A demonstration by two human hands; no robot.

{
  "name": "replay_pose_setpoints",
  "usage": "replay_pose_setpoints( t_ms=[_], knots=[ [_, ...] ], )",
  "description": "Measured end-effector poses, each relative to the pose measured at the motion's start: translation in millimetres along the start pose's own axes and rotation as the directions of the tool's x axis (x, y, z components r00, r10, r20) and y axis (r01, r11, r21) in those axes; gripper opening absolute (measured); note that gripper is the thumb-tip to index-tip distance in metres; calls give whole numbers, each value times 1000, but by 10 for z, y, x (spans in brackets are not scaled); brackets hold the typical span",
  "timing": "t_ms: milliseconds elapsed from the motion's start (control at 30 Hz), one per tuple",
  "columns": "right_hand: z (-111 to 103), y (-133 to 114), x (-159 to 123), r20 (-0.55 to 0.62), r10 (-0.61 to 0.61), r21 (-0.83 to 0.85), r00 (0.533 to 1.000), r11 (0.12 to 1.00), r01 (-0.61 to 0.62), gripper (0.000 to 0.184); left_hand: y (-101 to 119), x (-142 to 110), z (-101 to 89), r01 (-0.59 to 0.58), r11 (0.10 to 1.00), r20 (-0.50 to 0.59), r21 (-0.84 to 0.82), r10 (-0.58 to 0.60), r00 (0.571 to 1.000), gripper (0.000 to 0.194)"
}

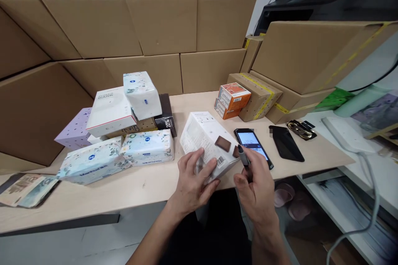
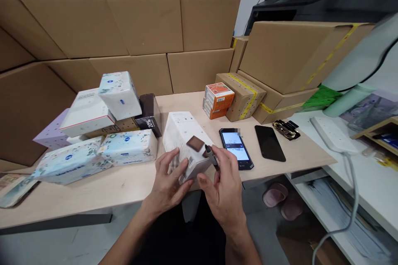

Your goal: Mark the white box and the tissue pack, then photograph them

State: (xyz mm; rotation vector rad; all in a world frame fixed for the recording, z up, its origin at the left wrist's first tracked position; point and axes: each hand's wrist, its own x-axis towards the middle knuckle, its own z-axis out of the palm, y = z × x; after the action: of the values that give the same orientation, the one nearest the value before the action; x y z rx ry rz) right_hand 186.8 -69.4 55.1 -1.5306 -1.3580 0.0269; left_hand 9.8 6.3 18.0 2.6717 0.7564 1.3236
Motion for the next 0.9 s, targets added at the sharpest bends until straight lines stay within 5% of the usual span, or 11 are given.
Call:
replay_pose_setpoints(
  t_ms=[200, 433, 700, 900],
  knots=[
    [-14, 129, 150, -60, 259, -142, 964, 954, -265, 67, -7, -42, 43, 5, 1000, 60, -16, -4, 998, 53],
    [-69, 242, 110, 199, 471, -241, 859, 873, -423, 57, 10, -106, 63, 214, 967, 15, -135, -214, 977, 50],
    [-73, 272, -155, 380, 485, -63, 788, 863, -501, 45, -14, -135, -87, 98, 995, -58, -14, -98, 993, 39],
    [-237, 388, -212, 335, 498, 118, 800, 820, -560, 49, -32, -104, -166, 17, 1000, -174, -13, -19, 985, 31]
  ],
)
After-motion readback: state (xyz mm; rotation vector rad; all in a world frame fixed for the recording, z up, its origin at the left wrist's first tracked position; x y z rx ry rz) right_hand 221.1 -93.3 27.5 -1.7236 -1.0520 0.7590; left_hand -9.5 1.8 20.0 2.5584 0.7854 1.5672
